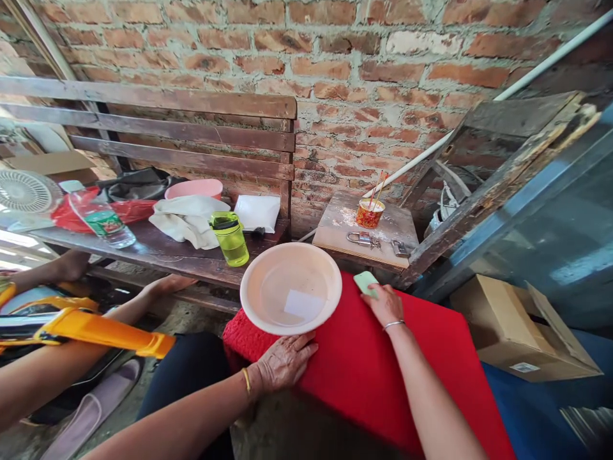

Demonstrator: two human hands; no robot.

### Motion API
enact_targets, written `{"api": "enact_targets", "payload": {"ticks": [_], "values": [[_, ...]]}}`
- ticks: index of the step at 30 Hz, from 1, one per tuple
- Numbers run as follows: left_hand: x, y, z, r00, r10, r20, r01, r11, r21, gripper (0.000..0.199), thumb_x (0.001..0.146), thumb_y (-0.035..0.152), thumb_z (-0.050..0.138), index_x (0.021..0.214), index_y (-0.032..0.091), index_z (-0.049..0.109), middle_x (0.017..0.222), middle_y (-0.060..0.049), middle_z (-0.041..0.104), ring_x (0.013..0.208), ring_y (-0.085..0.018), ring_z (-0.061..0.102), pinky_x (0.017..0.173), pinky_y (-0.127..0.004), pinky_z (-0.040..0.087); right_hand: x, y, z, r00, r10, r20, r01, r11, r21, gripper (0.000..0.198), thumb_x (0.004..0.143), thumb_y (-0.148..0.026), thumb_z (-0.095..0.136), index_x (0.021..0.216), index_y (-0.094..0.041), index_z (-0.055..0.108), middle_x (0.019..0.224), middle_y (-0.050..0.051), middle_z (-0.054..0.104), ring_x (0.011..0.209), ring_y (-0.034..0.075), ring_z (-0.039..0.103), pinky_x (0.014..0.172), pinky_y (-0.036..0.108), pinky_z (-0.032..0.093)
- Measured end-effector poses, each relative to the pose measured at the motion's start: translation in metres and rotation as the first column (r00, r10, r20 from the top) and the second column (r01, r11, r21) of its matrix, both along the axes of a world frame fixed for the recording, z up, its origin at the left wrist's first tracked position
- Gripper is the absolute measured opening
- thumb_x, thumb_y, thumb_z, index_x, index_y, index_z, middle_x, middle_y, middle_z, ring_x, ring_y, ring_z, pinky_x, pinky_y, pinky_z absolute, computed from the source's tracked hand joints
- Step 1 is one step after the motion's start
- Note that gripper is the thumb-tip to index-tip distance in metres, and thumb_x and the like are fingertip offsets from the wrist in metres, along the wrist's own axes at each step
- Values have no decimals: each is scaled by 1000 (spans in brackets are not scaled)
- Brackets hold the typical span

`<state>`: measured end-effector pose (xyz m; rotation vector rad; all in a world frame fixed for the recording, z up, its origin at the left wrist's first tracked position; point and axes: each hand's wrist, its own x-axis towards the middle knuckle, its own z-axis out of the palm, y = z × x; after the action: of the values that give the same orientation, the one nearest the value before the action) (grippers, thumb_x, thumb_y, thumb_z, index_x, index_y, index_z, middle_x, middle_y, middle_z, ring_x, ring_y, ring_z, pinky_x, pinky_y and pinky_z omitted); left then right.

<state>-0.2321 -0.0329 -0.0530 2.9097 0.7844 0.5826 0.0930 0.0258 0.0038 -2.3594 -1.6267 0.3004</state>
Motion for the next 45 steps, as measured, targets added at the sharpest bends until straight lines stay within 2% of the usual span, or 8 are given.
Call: {"api": "enact_targets", "payload": {"ticks": [4,10,18,24,30,37,40,45], "values": [[1,0,-1,1000,4,10,-4,1000,21,40,89,16,51,128,19,61,130,-13,63,122,-25,61,102,-39,53,99,-41,9,962,-264,70,269,959,-84,47,86,-54,56,122,-26,69,103,10,62,91,27,64,82,40,46],[2,1,-1,1000,5,-10,-5,1000,12,42,89,16,52,129,19,60,132,-13,63,123,-26,60,104,-40,51,183,-107,17,772,-611,176,632,766,-114,56,91,-54,46,128,-17,65,103,25,67,103,41,62,78,53,44],[3,3,-3,1000,1,-27,-1,1000,21,40,90,18,52,129,17,60,132,-15,62,122,-27,60,104,-42,51,10,-58,18,974,-216,72,220,974,-55,49,92,-58,47,125,-26,65,107,11,64,87,26,64,74,35,47],[3,5,-6,1000,-4,-14,4,1000,20,39,91,19,52,129,18,60,133,-14,61,124,-27,58,107,-43,48,-85,-40,7,996,55,76,-53,998,-24,34,90,-49,58,118,-32,67,108,6,62,101,23,61,89,34,42],[4,5,-7,1000,-3,-11,3,1000,-19,41,91,19,52,131,20,59,133,-13,61,124,-26,57,107,-42,48,33,-86,7,959,-193,206,220,968,-120,45,93,-53,48,128,-29,63,108,12,62,98,28,62,84,39,45],[7,5,-7,1000,-3,7,3,1000,1,39,89,20,55,127,17,62,131,-14,62,122,-27,59,107,-41,47,164,-161,5,686,-691,226,725,674,-138,61,88,-64,49,133,-26,62,111,28,62,98,40,66,70,48,43],[7,6,-9,1000,6,-3,-6,1000,-5,40,89,21,55,129,19,62,133,-13,61,123,-26,58,107,-42,47,129,-151,4,767,-619,167,637,765,-91,61,87,-66,47,130,-26,64,107,24,64,94,37,66,69,45,46],[6,7,-9,1000,4,-13,-4,1000,-1,40,90,21,55,129,19,62,132,-13,62,124,-26,58,108,-41,47,-19,-100,-1,984,-159,79,160,987,-4,44,89,-55,51,119,-28,68,102,8,65,89,25,64,75,35,47]]}}
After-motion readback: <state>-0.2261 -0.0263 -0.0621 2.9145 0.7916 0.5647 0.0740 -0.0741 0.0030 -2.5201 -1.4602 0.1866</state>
